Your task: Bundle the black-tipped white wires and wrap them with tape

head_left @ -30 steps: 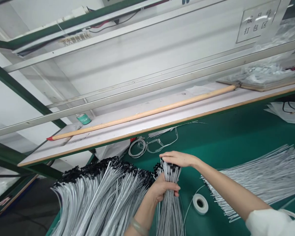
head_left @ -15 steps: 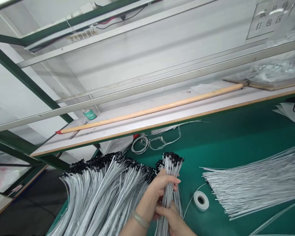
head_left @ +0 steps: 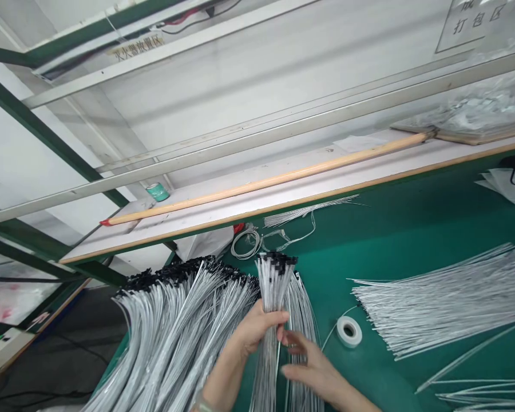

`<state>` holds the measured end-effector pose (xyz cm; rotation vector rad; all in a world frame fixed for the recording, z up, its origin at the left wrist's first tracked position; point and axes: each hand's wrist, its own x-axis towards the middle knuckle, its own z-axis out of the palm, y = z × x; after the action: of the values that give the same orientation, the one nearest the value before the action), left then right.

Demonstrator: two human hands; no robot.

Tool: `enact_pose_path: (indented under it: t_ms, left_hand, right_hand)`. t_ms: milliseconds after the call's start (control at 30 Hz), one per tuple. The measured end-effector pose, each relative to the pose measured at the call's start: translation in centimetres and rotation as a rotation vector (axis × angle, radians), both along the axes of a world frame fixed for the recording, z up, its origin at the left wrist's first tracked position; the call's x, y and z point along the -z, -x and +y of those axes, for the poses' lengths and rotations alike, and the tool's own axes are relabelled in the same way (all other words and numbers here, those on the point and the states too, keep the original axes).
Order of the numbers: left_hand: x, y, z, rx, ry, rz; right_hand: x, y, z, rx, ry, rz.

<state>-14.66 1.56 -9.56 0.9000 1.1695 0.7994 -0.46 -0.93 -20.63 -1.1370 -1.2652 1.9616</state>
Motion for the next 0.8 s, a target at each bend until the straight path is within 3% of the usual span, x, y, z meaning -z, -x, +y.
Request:
enact_pose_path:
  t_ms: [67, 133, 200, 267, 400, 600, 800]
  left_hand:
    - [-0.4, 1.1, -0.3, -0.079, -0.019, -0.017]
    - [-0.8, 1.9, -0.6, -0.108, -0.035, -0.032]
    - [-0.9, 2.3, -0.8, -0.102, -0.044, -0.029]
    - [-1.1, 2.3, -1.0, -0.088, -0.05, -0.026]
    - [-1.9, 2.0, -1.6, -0.067, -0.078, -0.013]
    - [-4.3, 2.8, -3.3, -0.138, -0.079, -0.028]
    - [-6.9, 3.7, -5.2, -0.153, -0.099, 0.001]
  right_hand:
    - [3.1, -2.4, 0.3, 0.114, -0.09, -0.351]
    - [6.1, -3.9, 0.6, 0.107, -0.094, -0.585]
    - [8.3, -4.0, 0.9, 0.085, -0.114, -0.676]
    - [9.4, -3.1, 1.3, 0.102, -0.179, -0.684]
    - [8.9, -0.5, 2.3, 0.073, -0.333, -0.75]
    - [6.8, 0.6, 3.1, -0.156, -0.612, -0.947]
    - [5.7, 1.2, 3.5, -0.128, -0.659, -1.025]
